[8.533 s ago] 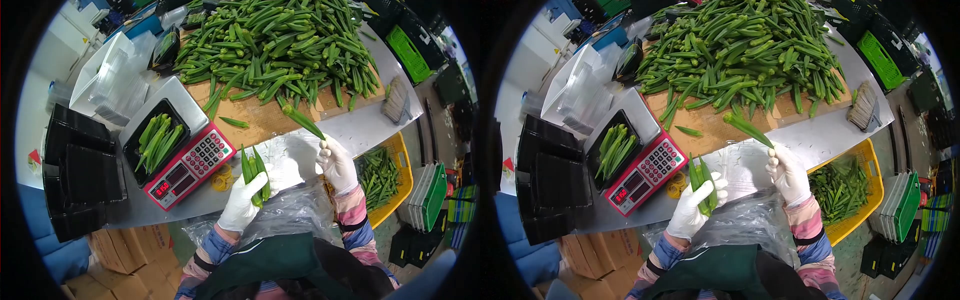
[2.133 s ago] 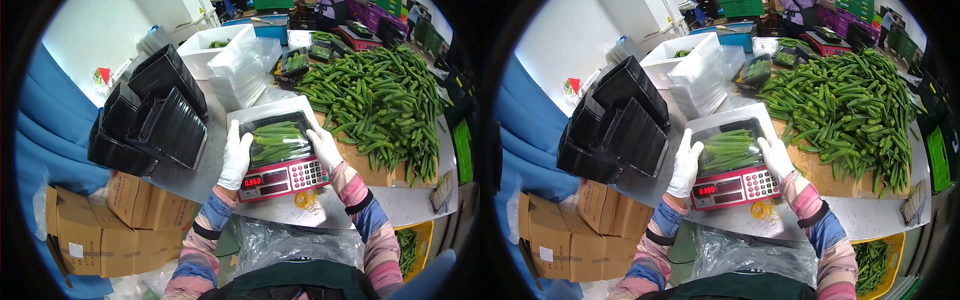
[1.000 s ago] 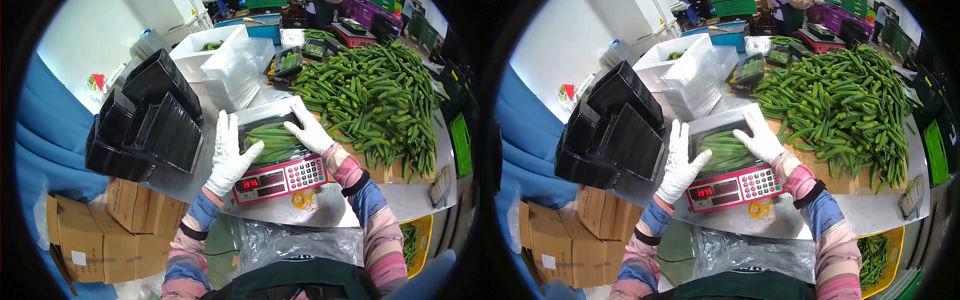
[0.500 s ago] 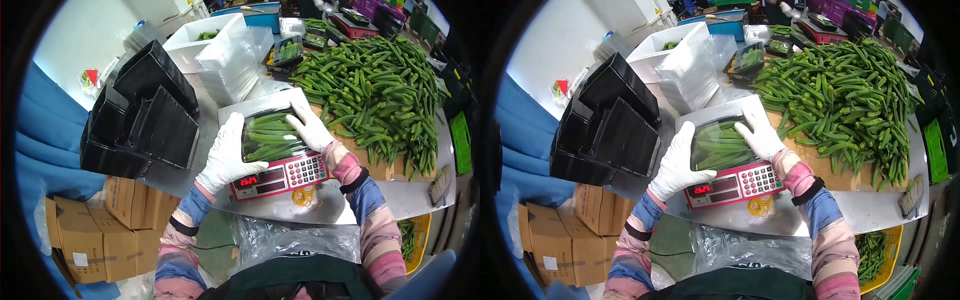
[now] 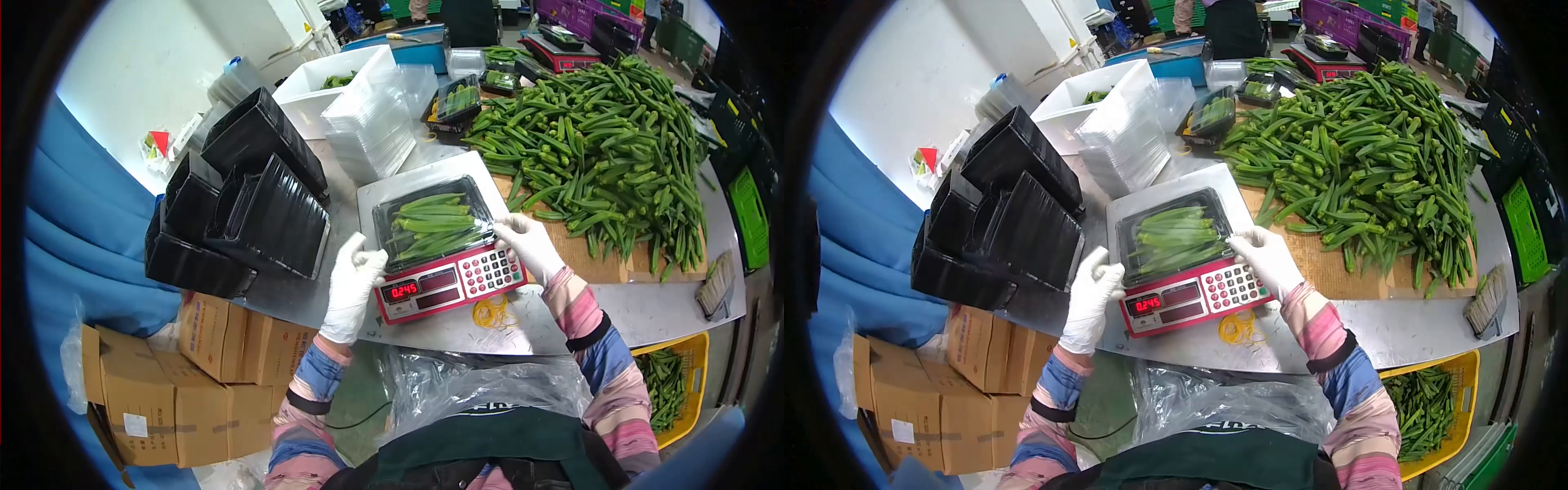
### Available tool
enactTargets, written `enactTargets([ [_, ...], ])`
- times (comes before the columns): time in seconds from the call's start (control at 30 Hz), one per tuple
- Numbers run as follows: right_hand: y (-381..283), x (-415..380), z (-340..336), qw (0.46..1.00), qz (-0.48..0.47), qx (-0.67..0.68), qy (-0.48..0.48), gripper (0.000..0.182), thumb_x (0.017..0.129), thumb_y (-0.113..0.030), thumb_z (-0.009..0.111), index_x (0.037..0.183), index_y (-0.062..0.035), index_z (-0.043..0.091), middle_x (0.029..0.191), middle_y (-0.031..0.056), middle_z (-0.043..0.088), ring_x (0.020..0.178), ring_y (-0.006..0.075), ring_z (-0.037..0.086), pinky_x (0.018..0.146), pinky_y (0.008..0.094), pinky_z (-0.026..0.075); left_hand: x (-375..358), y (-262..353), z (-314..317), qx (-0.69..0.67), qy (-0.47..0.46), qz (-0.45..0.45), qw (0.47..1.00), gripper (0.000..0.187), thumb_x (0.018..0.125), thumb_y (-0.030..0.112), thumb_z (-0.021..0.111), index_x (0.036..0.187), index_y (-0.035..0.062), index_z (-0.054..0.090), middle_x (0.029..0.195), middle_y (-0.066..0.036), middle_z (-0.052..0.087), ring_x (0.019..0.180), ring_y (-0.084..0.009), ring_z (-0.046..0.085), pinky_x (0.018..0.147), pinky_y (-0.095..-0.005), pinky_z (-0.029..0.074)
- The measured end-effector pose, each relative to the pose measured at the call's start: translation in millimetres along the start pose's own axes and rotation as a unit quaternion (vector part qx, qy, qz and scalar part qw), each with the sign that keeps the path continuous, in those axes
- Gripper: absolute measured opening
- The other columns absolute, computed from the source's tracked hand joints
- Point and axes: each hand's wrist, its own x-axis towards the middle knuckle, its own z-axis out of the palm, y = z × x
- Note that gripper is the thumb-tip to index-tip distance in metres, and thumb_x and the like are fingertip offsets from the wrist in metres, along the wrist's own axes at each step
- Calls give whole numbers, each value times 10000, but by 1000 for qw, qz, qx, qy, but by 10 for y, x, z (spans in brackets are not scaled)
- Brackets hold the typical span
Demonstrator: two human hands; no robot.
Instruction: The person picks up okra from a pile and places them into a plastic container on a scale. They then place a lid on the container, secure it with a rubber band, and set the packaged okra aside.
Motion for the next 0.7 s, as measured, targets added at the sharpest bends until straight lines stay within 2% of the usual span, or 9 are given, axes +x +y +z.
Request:
enactTargets([
  [0.07, 104, -12, 8, 992, 33, 123, -17, 352, 950, -260, 723, 1179, -1, 659, 1010, 25, 681, 795, 85, 648, 674, 234, 523, -87, -64, -36, -106, -41, -89, 990, 538, 977, 169, 701, 1418, -27, 463, 1118, -86, 632, 899, -163, 662, 822, -314, 566],
  [0.1, 166, 2, 12, 981, 51, 184, -27, 316, 947, -243, 729, 1151, -9, 669, 985, 9, 676, 772, 68, 639, 649, 226, 515, -131, -73, 6, -169, -35, -106, 979, 386, 988, 160, 680, 1300, -18, 538, 1075, -87, 655, 856, -181, 680, 785, -321, 589],
  [0.17, 286, 52, 6, 961, 66, 264, -41, 250, 960, -185, 708, 1135, -15, 653, 959, 1, 667, 759, 73, 630, 658, 236, 523, -122, -185, -10, -279, -31, -128, 951, 288, 991, 121, 661, 1241, 11, 568, 1066, -98, 663, 855, -196, 687, 765, -320, 603],
  [0.23, 375, 75, -10, 925, 83, 363, -68, 215, 964, -162, 698, 1120, -24, 644, 950, 5, 664, 762, 77, 632, 667, 241, 527, -83, -258, -41, -326, -52, -148, 932, 213, 994, 98, 645, 1187, 29, 585, 1042, -90, 667, 866, -207, 692, 755, -318, 610],
  [0.37, 428, 119, -27, 899, 80, 423, -79, 165, 956, -117, 695, 1083, -32, 632, 898, -4, 640, 720, 80, 598, 679, 258, 517, -63, -286, -11, -394, -56, -177, 900, 131, 1006, 53, 610, 1137, 50, 597, 996, -71, 649, 855, -189, 659, 722, -324, 586],
  [0.47, 491, 118, 28, 885, 53, 457, -73, 151, 947, -102, 697, 1066, -31, 636, 874, -16, 628, 666, 76, 548, 649, 258, 487, -12, -629, 34, -547, -120, -119, 820, 118, 1017, 29, 576, 1132, 46, 596, 982, -61, 637, 854, -177, 642, 730, -307, 572],
  [0.57, 467, 134, -63, 883, 40, 461, -85, 130, 956, -103, 682, 1053, -25, 645, 864, -23, 621, 654, 65, 530, 639, 251, 472, -144, -652, 121, -530, -125, -129, 829, 142, 1018, 4, 557, 1156, 23, 584, 1026, -73, 654, 843, -174, 632, 735, -308, 561],
  [0.6, 427, 117, -106, 884, 37, 456, -93, 123, 960, -105, 675, 1049, -23, 649, 860, -26, 618, 651, 59, 524, 636, 247, 467, -185, -589, 116, -445, -163, -137, 870, 194, 1021, 68, 587, 1205, 8, 568, 1089, -93, 673, 897, -187, 653, 763, -326, 568],
  [0.7, 40, -163, -108, 921, 64, 381, -55, 115, 983, -123, 644, 1039, -24, 660, 834, -48, 585, 630, 32, 467, 611, 224, 430, -301, -198, 68, -170, -168, -150, 959, 244, 1032, 183, 608, 1214, 27, 561, 1086, -108, 666, 947, -231, 676, 814, -373, 581],
])
